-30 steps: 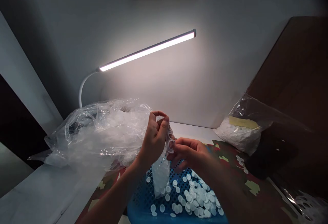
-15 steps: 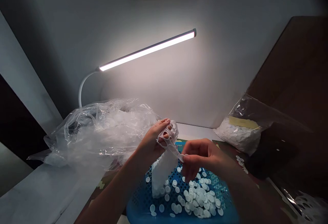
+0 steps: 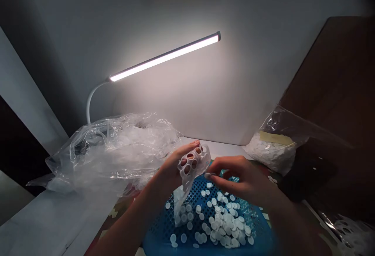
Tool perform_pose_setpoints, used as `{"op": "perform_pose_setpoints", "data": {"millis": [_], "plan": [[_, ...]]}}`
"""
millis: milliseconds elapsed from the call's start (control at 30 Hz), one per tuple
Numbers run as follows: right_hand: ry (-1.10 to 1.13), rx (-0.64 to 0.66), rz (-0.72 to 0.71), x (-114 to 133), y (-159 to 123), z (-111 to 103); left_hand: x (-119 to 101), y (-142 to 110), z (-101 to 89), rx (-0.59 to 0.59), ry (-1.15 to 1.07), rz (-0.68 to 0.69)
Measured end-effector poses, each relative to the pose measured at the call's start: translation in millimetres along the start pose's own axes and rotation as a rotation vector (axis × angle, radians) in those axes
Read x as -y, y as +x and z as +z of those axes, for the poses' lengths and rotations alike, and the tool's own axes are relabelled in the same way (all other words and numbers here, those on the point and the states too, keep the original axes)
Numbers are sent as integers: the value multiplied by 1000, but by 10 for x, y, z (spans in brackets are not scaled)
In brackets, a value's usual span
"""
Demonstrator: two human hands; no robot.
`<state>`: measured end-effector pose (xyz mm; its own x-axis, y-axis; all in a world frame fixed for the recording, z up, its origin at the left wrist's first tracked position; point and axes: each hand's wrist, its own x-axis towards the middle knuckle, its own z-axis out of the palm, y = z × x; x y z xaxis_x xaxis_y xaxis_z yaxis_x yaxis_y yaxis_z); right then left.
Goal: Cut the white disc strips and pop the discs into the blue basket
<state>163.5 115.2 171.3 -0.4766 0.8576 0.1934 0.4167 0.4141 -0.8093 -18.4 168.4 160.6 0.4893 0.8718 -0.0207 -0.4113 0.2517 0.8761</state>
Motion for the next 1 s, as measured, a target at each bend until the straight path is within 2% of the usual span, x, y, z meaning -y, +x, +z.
{"op": "perform_pose_setpoints", "data": {"millis": [100,167,367,500,600,667,833,1000], "plan": [[-125,-193,-99,49,56,93,27,10,23,-100,-153,-197],[-154,-265,-104,61,76,131,33,26,18,-131,-197,-222],[-180,-374,-75,29,117,165,51,79,-39,-105,-204,-222],[-280,-332,-94,-10,134,164,73,119,-60,-57,-263,-236],[-332,-253,-102,-45,121,148,81,162,-91,-38,-319,-208],[-336,-167,-106,-75,101,136,76,192,-124,-30,-334,-192],[-361,144,-121,-154,61,122,6,224,-218,-23,-330,-180],[-384,113,-57,-170,72,106,-58,182,-250,-10,-277,-191]]}}
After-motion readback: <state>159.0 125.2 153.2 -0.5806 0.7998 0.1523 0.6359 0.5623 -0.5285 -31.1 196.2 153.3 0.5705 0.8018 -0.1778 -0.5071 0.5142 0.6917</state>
